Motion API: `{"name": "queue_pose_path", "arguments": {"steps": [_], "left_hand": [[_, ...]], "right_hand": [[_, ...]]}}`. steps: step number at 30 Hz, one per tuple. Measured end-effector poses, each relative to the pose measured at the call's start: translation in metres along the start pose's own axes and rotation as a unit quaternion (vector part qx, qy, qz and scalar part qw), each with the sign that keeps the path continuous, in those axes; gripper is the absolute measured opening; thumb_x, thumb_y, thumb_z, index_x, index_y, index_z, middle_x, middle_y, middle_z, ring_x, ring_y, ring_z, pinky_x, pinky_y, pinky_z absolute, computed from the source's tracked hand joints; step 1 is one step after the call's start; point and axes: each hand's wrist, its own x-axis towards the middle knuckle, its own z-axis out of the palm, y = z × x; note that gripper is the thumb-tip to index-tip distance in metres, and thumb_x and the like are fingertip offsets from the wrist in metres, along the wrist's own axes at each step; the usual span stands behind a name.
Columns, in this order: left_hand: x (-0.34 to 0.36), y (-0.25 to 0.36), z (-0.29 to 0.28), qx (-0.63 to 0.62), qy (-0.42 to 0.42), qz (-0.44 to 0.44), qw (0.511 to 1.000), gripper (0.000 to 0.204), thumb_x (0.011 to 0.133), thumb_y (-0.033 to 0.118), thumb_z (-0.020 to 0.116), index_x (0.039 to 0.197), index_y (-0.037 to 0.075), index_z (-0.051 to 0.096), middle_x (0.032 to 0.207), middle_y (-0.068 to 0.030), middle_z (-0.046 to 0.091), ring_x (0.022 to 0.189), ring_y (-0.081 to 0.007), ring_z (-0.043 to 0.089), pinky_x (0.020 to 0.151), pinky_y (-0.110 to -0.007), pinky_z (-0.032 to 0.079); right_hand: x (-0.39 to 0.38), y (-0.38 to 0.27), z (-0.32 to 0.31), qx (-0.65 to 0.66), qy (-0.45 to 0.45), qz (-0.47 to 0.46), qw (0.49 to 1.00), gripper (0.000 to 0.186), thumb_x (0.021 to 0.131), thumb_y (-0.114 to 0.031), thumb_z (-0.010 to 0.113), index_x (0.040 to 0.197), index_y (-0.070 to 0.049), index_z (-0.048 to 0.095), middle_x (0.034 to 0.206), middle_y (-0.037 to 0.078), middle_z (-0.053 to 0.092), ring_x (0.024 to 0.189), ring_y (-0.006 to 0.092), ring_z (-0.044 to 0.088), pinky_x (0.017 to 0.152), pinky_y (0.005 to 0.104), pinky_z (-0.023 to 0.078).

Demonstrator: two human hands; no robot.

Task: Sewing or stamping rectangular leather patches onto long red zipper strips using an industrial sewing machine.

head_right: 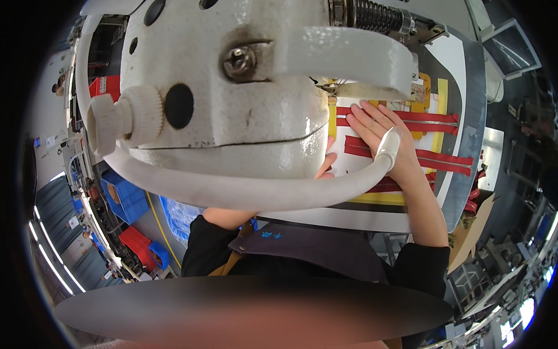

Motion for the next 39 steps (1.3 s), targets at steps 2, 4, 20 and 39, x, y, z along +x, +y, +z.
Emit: {"name": "queue_pose_path", "arguments": {"steps": [2,4,20,39], "left_hand": [[0.002,0.004,-0.001,-0.022,-0.004,-0.013,1.0,0.031,0.081,0.015,0.072,0.108,0.002,0.067,0.133,-0.0159,0.055,0.127,-0.0257,0.049,0.105,-0.038,0.041],[0.014,0.002,-0.002,-0.049,0.024,-0.02,0.998,0.031,0.08,0.015,0.072,0.108,0.002,0.067,0.133,-0.0159,0.055,0.127,-0.0257,0.049,0.105,-0.038,0.041],[0.021,0.017,-0.015,-0.21,0.039,-0.114,0.97,0.031,0.08,0.015,0.072,0.108,0.003,0.067,0.134,-0.0153,0.055,0.129,-0.0257,0.048,0.106,-0.039,0.039],[0.046,0.027,-0.03,-0.401,0.095,-0.205,0.888,0.03,0.08,0.014,0.072,0.107,0.003,0.067,0.134,-0.0147,0.055,0.13,-0.0257,0.046,0.108,-0.04,0.038]], "right_hand": [[0.002,-0.001,0.004,-0.003,-0.003,-0.001,1.0,0.038,0.077,-0.011,0.056,0.114,-0.009,0.068,0.123,0.006,0.065,0.12,0.0241,0.058,0.102,0.0409,0.044],[-0.002,0.0,-0.009,-0.024,-0.006,0.013,1.0,0.038,0.077,-0.011,0.056,0.114,-0.009,0.068,0.122,0.006,0.065,0.119,0.0241,0.058,0.102,0.0409,0.044],[0.0,-0.002,0.001,-0.034,0.003,-0.001,0.999,0.039,0.076,-0.006,0.057,0.113,-0.009,0.069,0.121,0.006,0.066,0.118,0.0229,0.059,0.101,0.0393,0.045],[-0.003,0.0,-0.011,-0.084,0.004,0.007,0.996,0.038,0.078,-0.006,0.056,0.113,-0.011,0.069,0.121,0.005,0.066,0.117,0.0215,0.06,0.099,0.0371,0.047]]}}
